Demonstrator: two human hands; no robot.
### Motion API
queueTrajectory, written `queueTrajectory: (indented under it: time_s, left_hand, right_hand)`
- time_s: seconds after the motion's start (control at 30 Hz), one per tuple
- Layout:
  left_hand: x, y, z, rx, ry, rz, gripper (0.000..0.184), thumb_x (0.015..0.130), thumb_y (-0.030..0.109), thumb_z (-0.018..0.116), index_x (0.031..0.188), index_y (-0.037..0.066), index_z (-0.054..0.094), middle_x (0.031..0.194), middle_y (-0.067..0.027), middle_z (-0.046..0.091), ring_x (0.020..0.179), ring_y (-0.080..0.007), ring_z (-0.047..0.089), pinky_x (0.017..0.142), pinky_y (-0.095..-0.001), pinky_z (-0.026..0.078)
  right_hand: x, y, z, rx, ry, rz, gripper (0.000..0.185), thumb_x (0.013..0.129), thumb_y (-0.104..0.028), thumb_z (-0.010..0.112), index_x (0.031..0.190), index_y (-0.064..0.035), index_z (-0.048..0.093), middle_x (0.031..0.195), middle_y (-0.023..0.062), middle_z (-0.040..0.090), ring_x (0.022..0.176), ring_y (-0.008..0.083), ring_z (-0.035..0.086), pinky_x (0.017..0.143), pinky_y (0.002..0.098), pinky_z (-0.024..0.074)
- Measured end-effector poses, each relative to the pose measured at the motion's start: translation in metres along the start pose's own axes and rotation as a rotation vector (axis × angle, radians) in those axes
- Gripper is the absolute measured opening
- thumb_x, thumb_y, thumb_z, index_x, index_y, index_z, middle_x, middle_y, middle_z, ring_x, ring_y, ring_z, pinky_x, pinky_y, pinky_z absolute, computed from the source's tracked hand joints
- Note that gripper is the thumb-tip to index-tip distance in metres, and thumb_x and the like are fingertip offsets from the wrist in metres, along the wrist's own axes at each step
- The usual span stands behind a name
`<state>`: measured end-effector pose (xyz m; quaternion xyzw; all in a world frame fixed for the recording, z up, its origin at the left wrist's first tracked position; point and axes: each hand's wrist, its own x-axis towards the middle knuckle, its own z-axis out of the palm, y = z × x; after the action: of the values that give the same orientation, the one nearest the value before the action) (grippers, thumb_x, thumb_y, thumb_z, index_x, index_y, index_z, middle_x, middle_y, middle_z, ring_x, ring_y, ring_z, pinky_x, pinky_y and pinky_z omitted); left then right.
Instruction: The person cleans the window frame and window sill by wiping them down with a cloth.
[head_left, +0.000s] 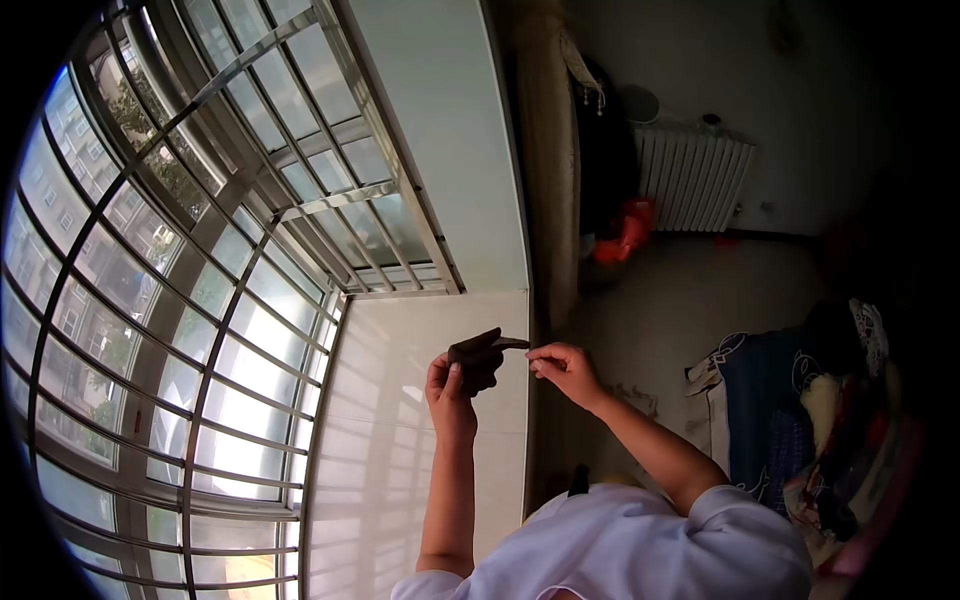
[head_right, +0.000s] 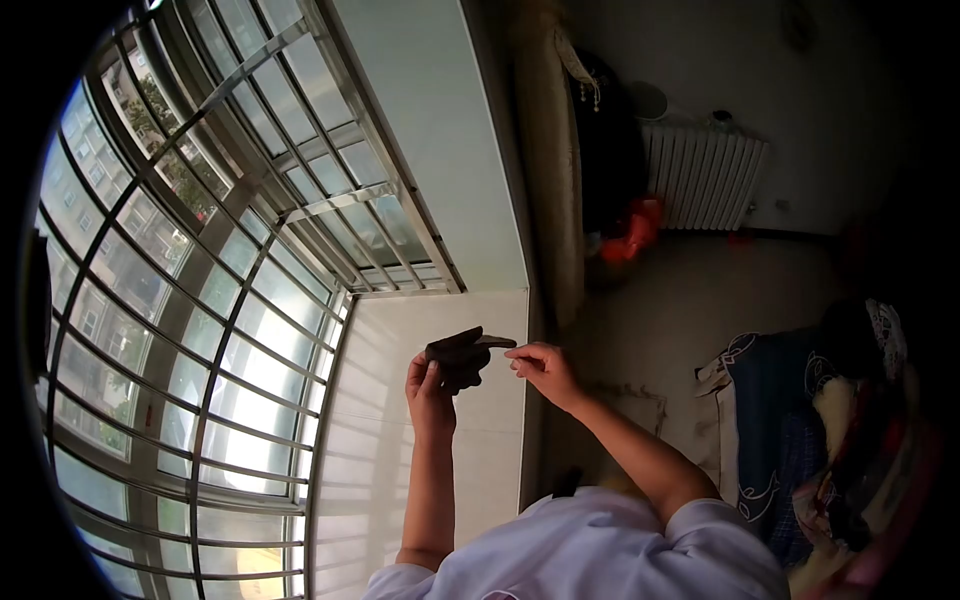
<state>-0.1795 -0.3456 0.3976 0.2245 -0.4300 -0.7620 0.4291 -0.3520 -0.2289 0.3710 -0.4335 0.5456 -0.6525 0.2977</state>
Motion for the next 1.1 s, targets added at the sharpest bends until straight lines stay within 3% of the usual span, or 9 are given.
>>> queueTrajectory:
  time_s: [0.17,0.27,0.37,0.63,0.77,0.83,0.97,1.03,1.1]
  left_hand:
    - [0.02,-0.021,0.032,-0.08,-0.036,-0.163,0.017,0.095,0.009,0.052,0.11,0.002,0.053,0.106,-0.0101,0.062,0.096,-0.0184,0.06,0.083,-0.0315,0.05]
    - [0.029,-0.043,0.034,0.008,-0.069,-0.26,0.016,0.094,0.009,0.052,0.109,0.003,0.053,0.101,-0.0069,0.062,0.093,-0.0147,0.059,0.08,-0.0293,0.05]
    - [0.038,-0.053,0.051,0.043,-0.108,-0.271,0.015,0.094,0.009,0.052,0.108,0.005,0.054,0.101,-0.0043,0.061,0.092,-0.0123,0.058,0.078,-0.0277,0.049]
    - [0.077,-0.095,0.082,0.08,-0.067,-0.335,0.017,0.095,0.01,0.054,0.111,0.004,0.055,0.105,-0.0045,0.061,0.096,-0.0127,0.059,0.079,-0.0282,0.05]
    - [0.099,-0.129,0.098,0.11,-0.069,-0.415,0.018,0.096,0.01,0.053,0.112,0.003,0.054,0.105,-0.0061,0.062,0.096,-0.0145,0.06,0.08,-0.0291,0.051]
    - [0.106,-0.154,0.103,0.127,-0.082,-0.446,0.017,0.096,0.01,0.052,0.11,0.002,0.054,0.101,-0.0054,0.063,0.092,-0.0146,0.061,0.08,-0.0291,0.051]
    - [0.119,-0.224,0.089,0.204,-0.153,-0.545,0.019,0.094,0.012,0.058,0.11,0.003,0.057,0.1,-0.0044,0.064,0.094,-0.0128,0.06,0.085,-0.0278,0.048]
    - [0.13,-0.24,0.086,0.361,-0.14,-0.663,0.025,0.094,0.016,0.058,0.115,0.002,0.058,0.102,-0.0057,0.064,0.097,-0.0141,0.06,0.087,-0.0301,0.047]
    - [0.154,-0.276,0.052,0.685,-0.151,-0.443,0.028,0.093,0.019,0.061,0.114,0.001,0.061,0.106,-0.0063,0.064,0.101,-0.017,0.06,0.09,-0.0299,0.046]
  right_hand:
    - [0.005,-0.008,-0.014,-0.016,0.113,-0.037,0.018,0.091,-0.004,0.06,0.108,0.0004,0.065,0.097,0.0049,0.064,0.084,0.0097,0.062,0.075,0.0236,0.0512]
    - [0.009,-0.004,-0.009,-0.009,0.116,-0.121,0.022,0.089,-0.002,0.063,0.111,-0.0004,0.063,0.103,0.0034,0.059,0.092,0.0094,0.06,0.077,0.0221,0.0484]
    - [0.015,0.022,-0.011,0.054,0.258,-0.187,0.025,0.089,-0.004,0.063,0.113,-0.0013,0.062,0.101,0.0037,0.06,0.089,0.0102,0.061,0.076,0.0228,0.0493]
    - [0.047,0.05,-0.057,0.246,0.324,-0.027,0.03,0.091,-0.01,0.063,0.119,-0.0014,0.059,0.116,0.0052,0.061,0.1,0.0106,0.059,0.088,0.0251,0.047]
    - [0.062,0.067,-0.091,-0.314,0.27,-0.276,0.044,0.086,-0.009,0.068,0.127,-0.0039,0.055,0.121,0.0116,0.059,0.107,0.0249,0.059,0.094,0.0327,0.0453]
    - [0.057,0.093,-0.1,-0.212,0.232,-0.16,0.047,0.085,-0.008,0.067,0.13,-0.0048,0.053,0.122,0.0141,0.059,0.108,0.0302,0.058,0.095,0.0361,0.0449]
    - [0.04,0.155,-0.125,-0.175,0.251,0.1,0.048,0.09,-0.009,0.062,0.135,-0.003,0.047,0.128,0.0133,0.056,0.118,0.0247,0.054,0.101,0.0334,0.0404]
    - [0.022,0.21,-0.134,0.096,0.334,0.25,0.044,0.093,-0.01,0.059,0.135,0.0005,0.047,0.13,0.0112,0.056,0.119,0.0204,0.052,0.1,0.0321,0.0407]
    - [0.007,0.249,-0.142,0.177,0.488,0.46,0.042,0.096,-0.017,0.058,0.132,0.0021,0.048,0.132,0.0114,0.054,0.121,0.0198,0.05,0.101,0.03,0.0393]
